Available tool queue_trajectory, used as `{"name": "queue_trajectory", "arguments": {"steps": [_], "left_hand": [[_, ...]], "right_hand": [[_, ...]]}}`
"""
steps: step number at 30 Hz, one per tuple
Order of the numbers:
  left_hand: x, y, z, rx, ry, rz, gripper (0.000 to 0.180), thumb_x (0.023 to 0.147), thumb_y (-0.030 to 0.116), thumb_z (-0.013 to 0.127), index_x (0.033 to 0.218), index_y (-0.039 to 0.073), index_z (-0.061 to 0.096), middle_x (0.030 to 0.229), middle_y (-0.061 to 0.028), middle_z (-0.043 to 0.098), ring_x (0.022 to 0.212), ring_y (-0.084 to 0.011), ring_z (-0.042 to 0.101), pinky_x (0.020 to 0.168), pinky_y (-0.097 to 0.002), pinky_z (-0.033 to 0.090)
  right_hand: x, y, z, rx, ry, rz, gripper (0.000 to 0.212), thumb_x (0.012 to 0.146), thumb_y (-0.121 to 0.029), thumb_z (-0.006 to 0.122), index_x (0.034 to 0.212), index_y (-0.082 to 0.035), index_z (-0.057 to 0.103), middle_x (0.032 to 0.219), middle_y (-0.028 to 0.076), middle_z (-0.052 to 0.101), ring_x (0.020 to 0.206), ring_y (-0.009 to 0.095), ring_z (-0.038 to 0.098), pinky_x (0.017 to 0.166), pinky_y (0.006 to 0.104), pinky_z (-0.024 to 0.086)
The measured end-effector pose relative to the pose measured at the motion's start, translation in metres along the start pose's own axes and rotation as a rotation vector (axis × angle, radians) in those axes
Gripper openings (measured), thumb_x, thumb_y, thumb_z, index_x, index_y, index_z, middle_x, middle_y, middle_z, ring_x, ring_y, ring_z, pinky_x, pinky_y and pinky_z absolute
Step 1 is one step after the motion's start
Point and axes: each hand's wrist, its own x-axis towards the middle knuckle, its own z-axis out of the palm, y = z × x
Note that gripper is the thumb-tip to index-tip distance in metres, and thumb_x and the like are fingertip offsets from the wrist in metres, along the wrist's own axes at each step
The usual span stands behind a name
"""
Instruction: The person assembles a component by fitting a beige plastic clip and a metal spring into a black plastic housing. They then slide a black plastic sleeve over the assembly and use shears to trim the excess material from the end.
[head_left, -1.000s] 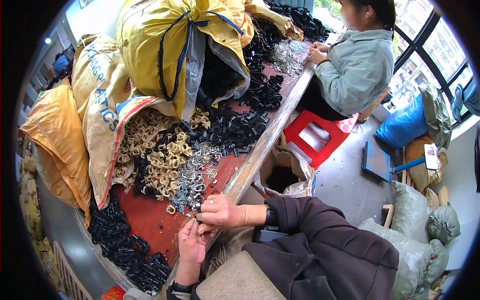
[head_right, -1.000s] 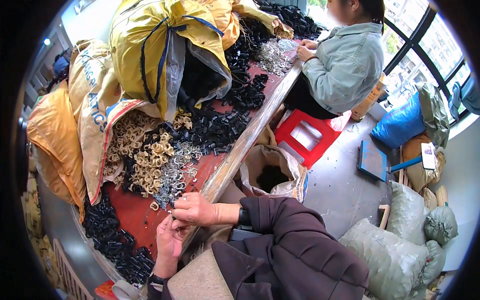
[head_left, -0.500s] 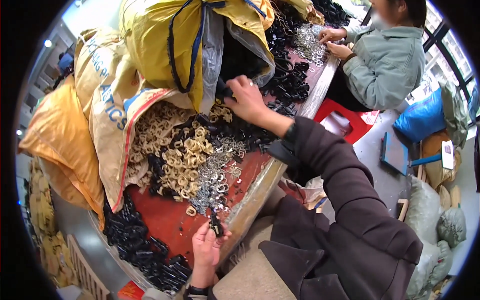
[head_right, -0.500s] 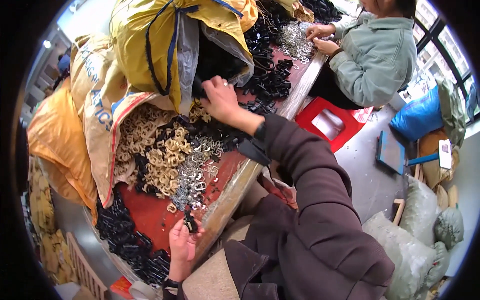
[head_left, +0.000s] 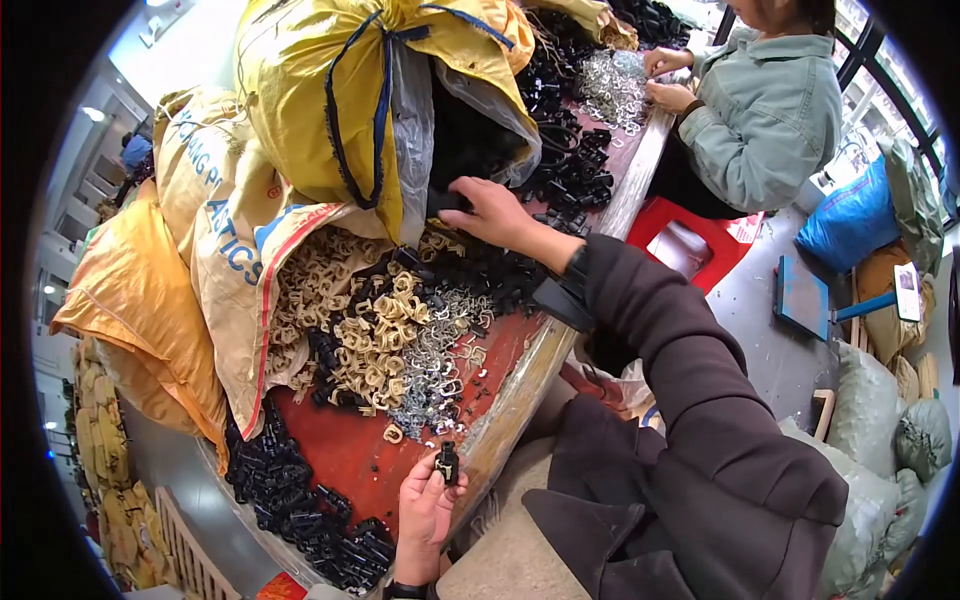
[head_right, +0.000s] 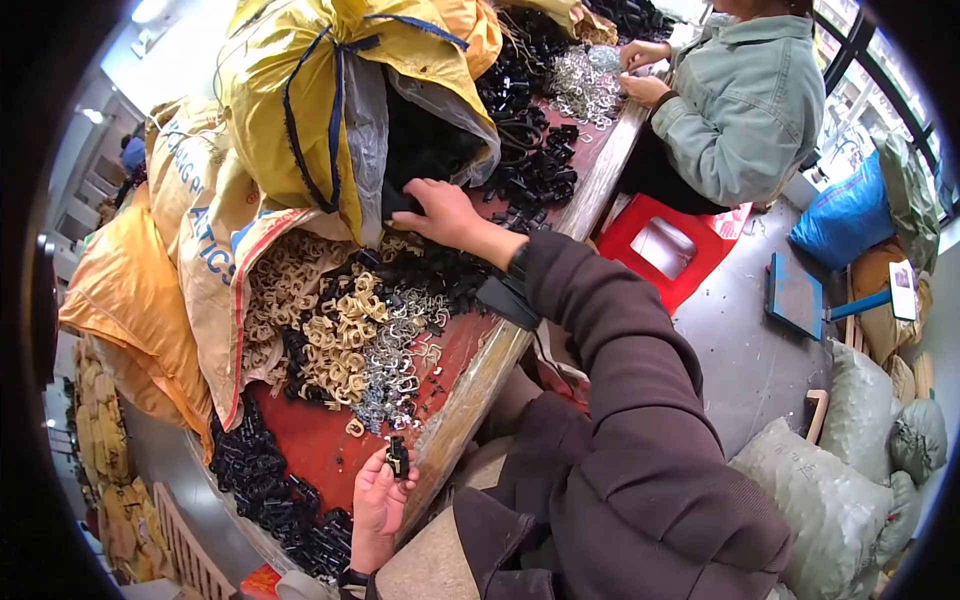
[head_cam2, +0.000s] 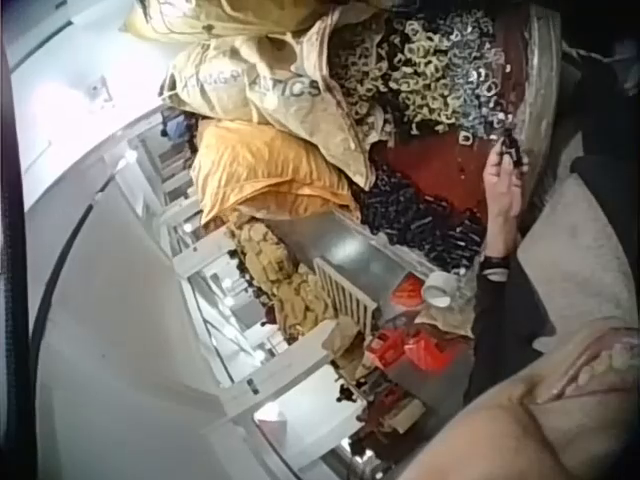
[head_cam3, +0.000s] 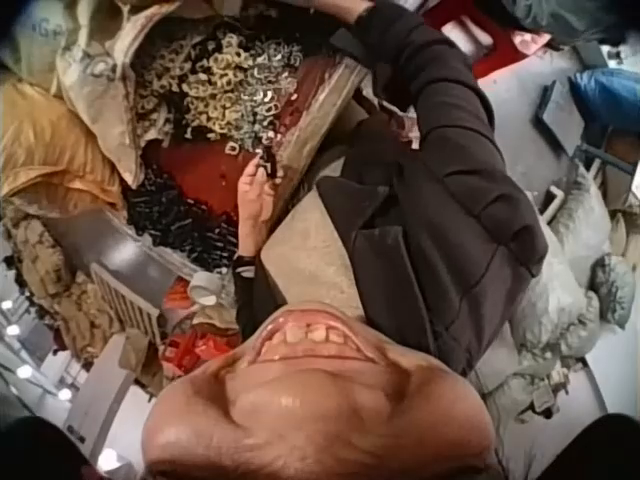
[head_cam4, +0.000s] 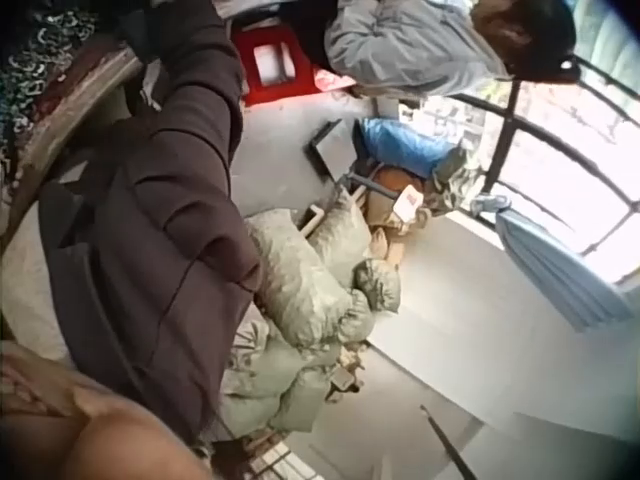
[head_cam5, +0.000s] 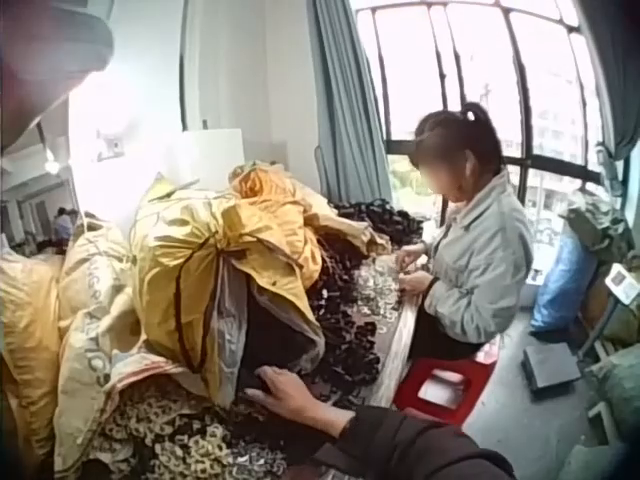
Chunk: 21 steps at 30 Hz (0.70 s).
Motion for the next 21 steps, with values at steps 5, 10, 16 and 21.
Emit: {"name": "queue_trajectory", "arguments": {"steps": [5,10,16,21], "left_hand": [[-0.016,-0.007,0.003,-0.002,-0.027,0.031,0.036,0.082,0.015,0.057,0.113,-0.001,0.046,0.097,-0.0101,0.056,0.074,-0.0161,0.055,0.061,-0.0231,0.047],[-0.032,-0.017,0.005,-0.009,-0.068,0.074,0.036,0.082,0.013,0.057,0.113,-0.001,0.047,0.094,-0.0074,0.056,0.070,-0.0139,0.053,0.055,-0.0217,0.044],[-0.040,-0.017,0.008,0.249,0.064,0.202,0.024,0.085,0.009,0.048,0.107,0.002,0.052,0.076,-0.0030,0.055,0.054,-0.0076,0.047,0.047,-0.0182,0.038],[-0.031,0.007,0.015,0.401,0.105,0.293,0.023,0.084,0.008,0.049,0.105,0.000,0.055,0.066,0.0018,0.050,0.054,-0.0038,0.043,0.049,-0.0182,0.036]], "right_hand": [[-0.049,-0.031,-0.056,0.694,0.013,0.224,0.031,0.078,-0.023,0.062,0.101,-0.006,0.050,0.088,0.006,0.058,0.076,0.017,0.058,0.066,0.0294,0.046],[-0.096,-0.058,-0.076,1.426,0.171,0.471,0.023,0.083,-0.018,0.056,0.101,-0.005,0.051,0.085,0.005,0.059,0.077,0.015,0.058,0.070,0.0312,0.047],[-0.137,-0.088,-0.048,1.902,-0.040,0.768,0.029,0.086,-0.027,0.048,0.103,-0.003,0.050,0.083,0.007,0.058,0.079,0.020,0.057,0.070,0.0345,0.047],[-0.160,-0.130,-0.030,2.064,-0.459,1.119,0.040,0.087,-0.035,0.042,0.106,0.000,0.049,0.080,0.008,0.057,0.075,0.022,0.055,0.067,0.0336,0.046]]}}
